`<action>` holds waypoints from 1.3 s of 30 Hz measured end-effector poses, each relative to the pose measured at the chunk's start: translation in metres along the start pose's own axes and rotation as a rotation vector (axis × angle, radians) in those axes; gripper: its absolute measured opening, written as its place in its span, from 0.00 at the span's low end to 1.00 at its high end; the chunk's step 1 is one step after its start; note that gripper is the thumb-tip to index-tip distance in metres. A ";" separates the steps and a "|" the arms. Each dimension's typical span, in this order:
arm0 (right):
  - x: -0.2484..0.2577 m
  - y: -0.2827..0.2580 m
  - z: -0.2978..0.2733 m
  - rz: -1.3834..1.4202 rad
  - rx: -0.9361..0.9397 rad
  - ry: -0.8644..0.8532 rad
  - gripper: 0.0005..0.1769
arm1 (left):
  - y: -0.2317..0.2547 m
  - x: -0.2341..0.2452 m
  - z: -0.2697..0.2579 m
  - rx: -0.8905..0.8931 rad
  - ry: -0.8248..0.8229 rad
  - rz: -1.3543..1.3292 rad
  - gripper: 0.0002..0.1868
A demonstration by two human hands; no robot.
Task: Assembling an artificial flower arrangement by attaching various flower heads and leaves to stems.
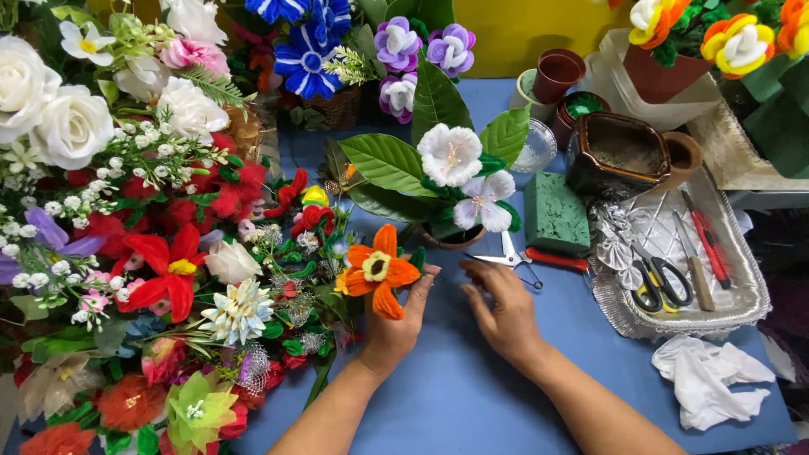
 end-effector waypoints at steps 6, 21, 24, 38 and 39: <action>-0.001 0.037 0.000 -0.559 0.046 -0.022 0.21 | -0.011 -0.004 -0.006 0.009 0.026 -0.086 0.05; -0.010 0.066 -0.015 -0.854 -0.108 -0.297 0.24 | 0.065 0.017 0.035 -0.116 0.101 0.003 0.06; -0.008 0.060 -0.013 -0.822 -0.090 -0.252 0.25 | 0.055 0.022 0.046 -0.250 0.139 0.153 0.07; -0.008 0.057 -0.008 -0.724 -0.053 -0.207 0.22 | 0.005 0.005 0.060 -0.083 0.174 0.191 0.14; -0.008 0.058 -0.008 -0.719 -0.062 -0.212 0.22 | 0.002 0.002 0.059 -0.104 0.129 0.178 0.08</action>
Point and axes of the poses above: each hand's wrist, its own z-axis towards the middle knuckle, its own x-axis out of the back of the hand, y = z × x, the point moved 7 cm from there along z, towards the middle knuckle, and after that the axes turned 1 degree about -y, right-handed, at the moved point
